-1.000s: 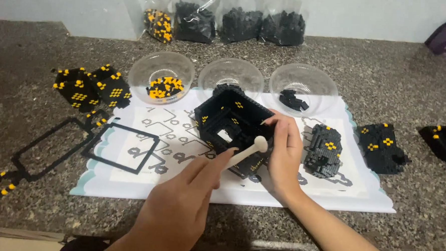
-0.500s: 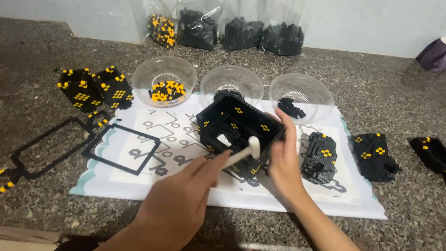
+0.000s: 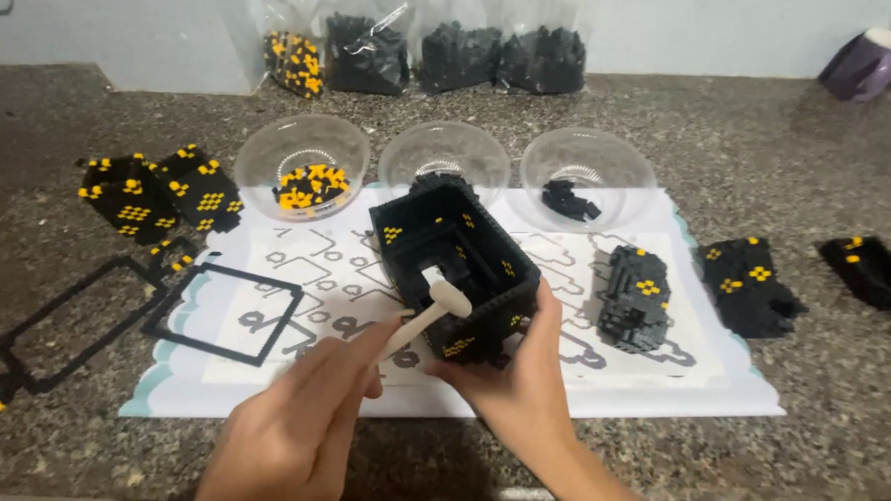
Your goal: The person assembles a black and yellow Lego model by connecting frame pieces and attaching them to a larger base structure. They use a small white mallet to tap the pieces into place and ensure a secure fit.
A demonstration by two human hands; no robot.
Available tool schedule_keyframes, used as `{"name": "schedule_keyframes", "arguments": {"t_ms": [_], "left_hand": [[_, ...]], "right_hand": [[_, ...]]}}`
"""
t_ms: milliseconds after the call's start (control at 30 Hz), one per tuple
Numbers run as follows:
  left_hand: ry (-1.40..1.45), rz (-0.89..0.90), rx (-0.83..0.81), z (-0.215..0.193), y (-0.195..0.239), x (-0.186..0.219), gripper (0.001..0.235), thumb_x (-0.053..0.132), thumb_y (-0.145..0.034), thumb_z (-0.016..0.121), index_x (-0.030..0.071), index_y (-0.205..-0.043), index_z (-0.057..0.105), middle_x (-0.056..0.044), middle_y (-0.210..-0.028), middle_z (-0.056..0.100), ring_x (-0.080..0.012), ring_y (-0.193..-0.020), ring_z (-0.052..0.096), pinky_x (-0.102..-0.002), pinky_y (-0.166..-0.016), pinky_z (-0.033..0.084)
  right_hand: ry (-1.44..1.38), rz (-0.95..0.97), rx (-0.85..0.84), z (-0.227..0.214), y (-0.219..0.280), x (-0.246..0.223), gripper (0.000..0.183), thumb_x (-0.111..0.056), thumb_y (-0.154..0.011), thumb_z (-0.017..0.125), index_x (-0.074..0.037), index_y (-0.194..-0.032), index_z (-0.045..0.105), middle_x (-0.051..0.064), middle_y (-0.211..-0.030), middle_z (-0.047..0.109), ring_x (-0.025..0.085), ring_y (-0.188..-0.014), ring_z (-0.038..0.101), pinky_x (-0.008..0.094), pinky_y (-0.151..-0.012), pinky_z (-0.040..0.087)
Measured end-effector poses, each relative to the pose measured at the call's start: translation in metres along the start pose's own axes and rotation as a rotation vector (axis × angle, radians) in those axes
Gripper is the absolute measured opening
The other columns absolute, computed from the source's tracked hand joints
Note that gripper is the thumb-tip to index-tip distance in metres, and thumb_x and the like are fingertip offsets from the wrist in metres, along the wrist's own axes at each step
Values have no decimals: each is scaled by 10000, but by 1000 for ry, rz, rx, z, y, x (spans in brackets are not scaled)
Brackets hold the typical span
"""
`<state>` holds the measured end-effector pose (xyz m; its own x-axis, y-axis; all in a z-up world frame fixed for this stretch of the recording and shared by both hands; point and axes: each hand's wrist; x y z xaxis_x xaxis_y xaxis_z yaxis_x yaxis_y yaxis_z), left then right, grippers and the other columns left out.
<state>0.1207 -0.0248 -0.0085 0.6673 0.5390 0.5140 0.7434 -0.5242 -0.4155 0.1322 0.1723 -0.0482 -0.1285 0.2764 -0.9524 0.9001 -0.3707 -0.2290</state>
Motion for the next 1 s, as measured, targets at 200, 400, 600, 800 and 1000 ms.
{"name": "schedule_keyframes", "arguments": {"t_ms": [200,400,600,800,1000], "left_hand": [[-155,-140,-161,-12,4,-1,551,205,-889,352,345,-1421,387,73,-953,605,-167,-785,629,-361,-594,508],[-236,-182,-208,-19,5,7,622,167,-851,375,382,-1435,379,77,-988,583,-213,-754,597,-356,-554,486],[-329,-353,-298,-23,0,8,676,236,-833,327,518,-1447,293,134,-1050,575,-216,-831,655,-405,-636,535],[-166,-421,-161,-36,6,4,602,313,-838,300,563,-1357,474,146,-898,662,-120,-643,658,-227,-677,480],[-244,-18,93,-34,16,0,483,66,-898,398,280,-1304,547,86,-801,560,-110,-561,507,-170,-613,357]], "right_hand": [[104,-62,28,-3,2,3,1095,-264,-504,889,-37,-1367,254,140,-1320,382,248,-1276,402,338,-1018,370],[112,18,46,-5,3,3,1126,-281,-472,894,-32,-1374,268,133,-1306,483,229,-1224,476,323,-983,391],[113,-4,51,-6,6,8,1099,-322,-494,876,-47,-1373,277,139,-1320,460,241,-1182,509,329,-981,408],[81,74,33,-6,9,7,1118,-298,-508,862,-123,-1412,228,58,-1329,438,197,-980,547,299,-836,484],[153,-205,-193,-23,-16,6,1236,-272,-500,902,-66,-1429,113,158,-1408,294,276,-1169,377,383,-963,307]]}}
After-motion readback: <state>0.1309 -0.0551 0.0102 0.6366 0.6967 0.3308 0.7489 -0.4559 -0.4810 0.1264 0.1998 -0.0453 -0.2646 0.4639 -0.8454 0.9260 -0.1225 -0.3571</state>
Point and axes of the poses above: each hand's wrist, its own y-axis away from the middle knuckle, its own z-axis out of the palm, x = y × z
